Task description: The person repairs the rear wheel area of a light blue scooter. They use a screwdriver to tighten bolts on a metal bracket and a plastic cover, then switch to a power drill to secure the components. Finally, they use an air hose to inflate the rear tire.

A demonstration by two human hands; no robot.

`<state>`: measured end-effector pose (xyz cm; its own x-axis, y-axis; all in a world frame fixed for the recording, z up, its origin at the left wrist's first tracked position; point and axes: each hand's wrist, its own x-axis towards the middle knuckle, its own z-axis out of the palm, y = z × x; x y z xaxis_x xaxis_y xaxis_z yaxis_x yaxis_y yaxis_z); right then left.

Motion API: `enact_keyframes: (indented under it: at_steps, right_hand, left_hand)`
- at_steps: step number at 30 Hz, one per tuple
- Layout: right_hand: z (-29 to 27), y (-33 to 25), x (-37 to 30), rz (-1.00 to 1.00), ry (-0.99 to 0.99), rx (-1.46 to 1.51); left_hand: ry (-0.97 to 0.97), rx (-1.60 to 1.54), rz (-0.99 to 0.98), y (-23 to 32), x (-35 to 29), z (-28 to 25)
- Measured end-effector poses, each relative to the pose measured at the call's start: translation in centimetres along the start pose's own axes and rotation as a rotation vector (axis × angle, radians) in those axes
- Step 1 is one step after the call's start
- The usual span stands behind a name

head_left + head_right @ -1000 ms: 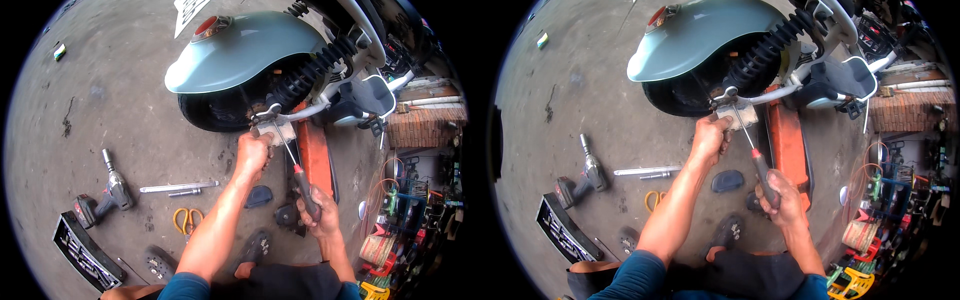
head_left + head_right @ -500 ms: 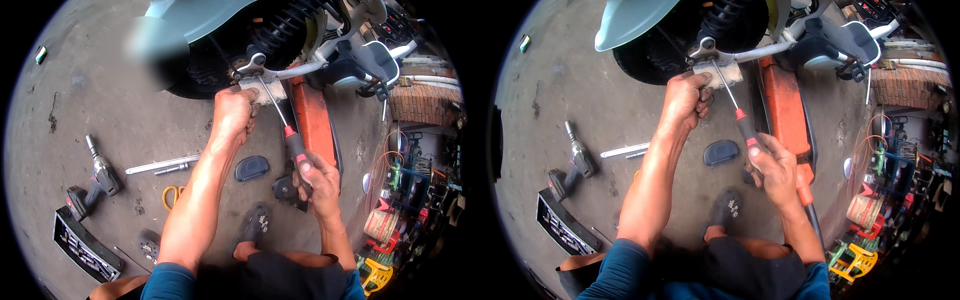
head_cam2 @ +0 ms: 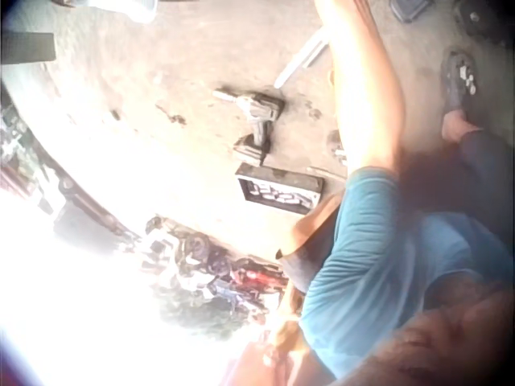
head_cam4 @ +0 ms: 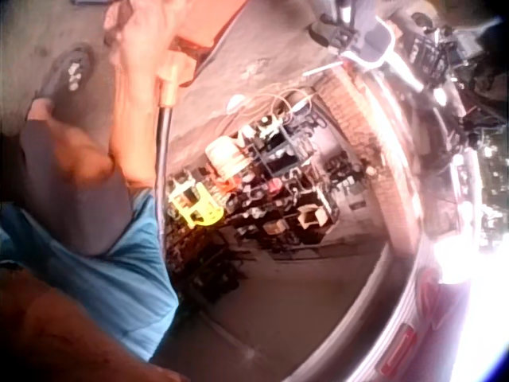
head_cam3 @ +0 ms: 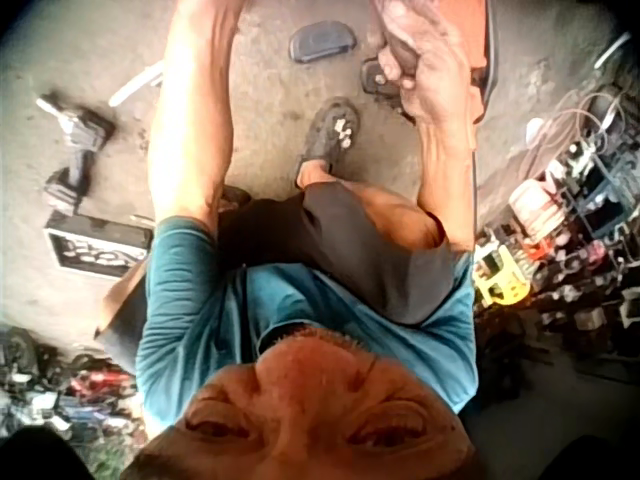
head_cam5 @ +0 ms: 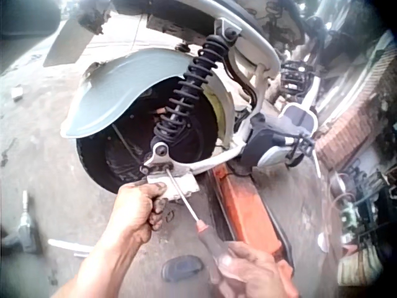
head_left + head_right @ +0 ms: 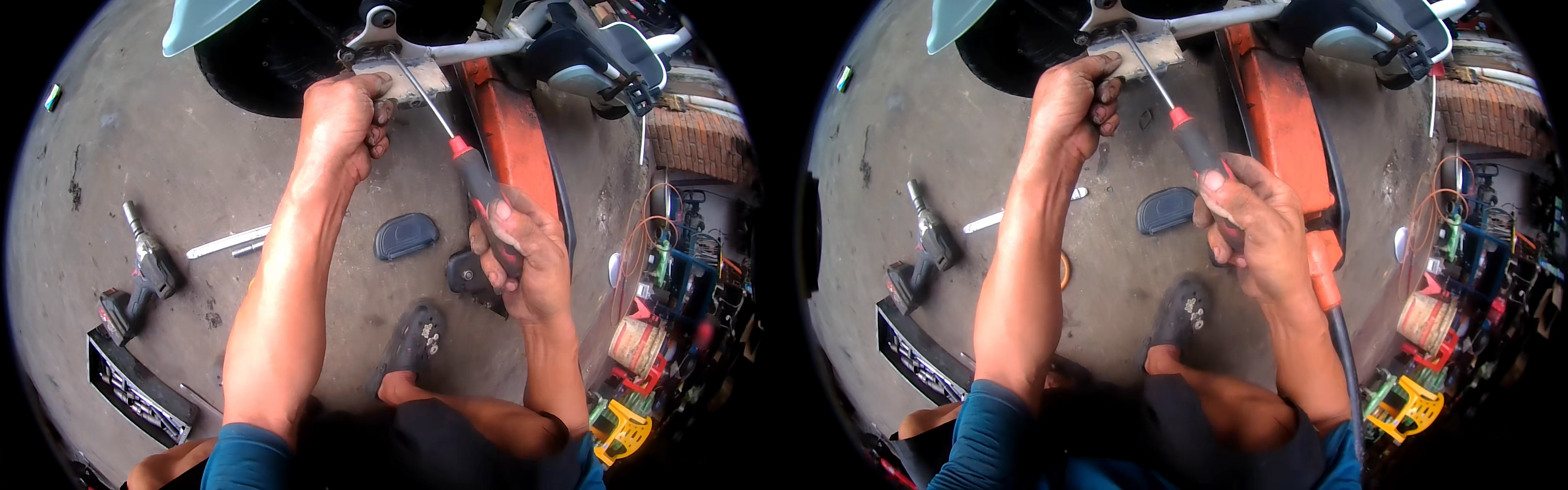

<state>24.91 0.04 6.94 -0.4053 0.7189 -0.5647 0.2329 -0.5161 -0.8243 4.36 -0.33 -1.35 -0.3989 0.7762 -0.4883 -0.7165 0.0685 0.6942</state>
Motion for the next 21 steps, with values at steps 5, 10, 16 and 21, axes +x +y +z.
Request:
enact_keyframes:
  at_steps: [5,10,16,21]
  right_hand:
    - [-3.9,3.1,1.3,0.225,-0.209,0.388]
    - [-0.2,3.7,0.0,-0.683,0.298,-0.905]
    - [-1.0,0.0,0.2,-0.031,-0.058,0.034]
    - [-2.2,2.6,1.0,0.103,-0.128,0.361]
  left_hand:
    - [-0.016,-0.011,-0.039,-1.1,-0.4,0.2]
    - [-0.019,0.023,-0.061,-0.8,-0.5,0.5]
    - [-0.018,0.038,-0.044,0.3,-0.3,-0.2]
    - [-0.031,0.043,-0.041,-0.1,-0.2,0.3]
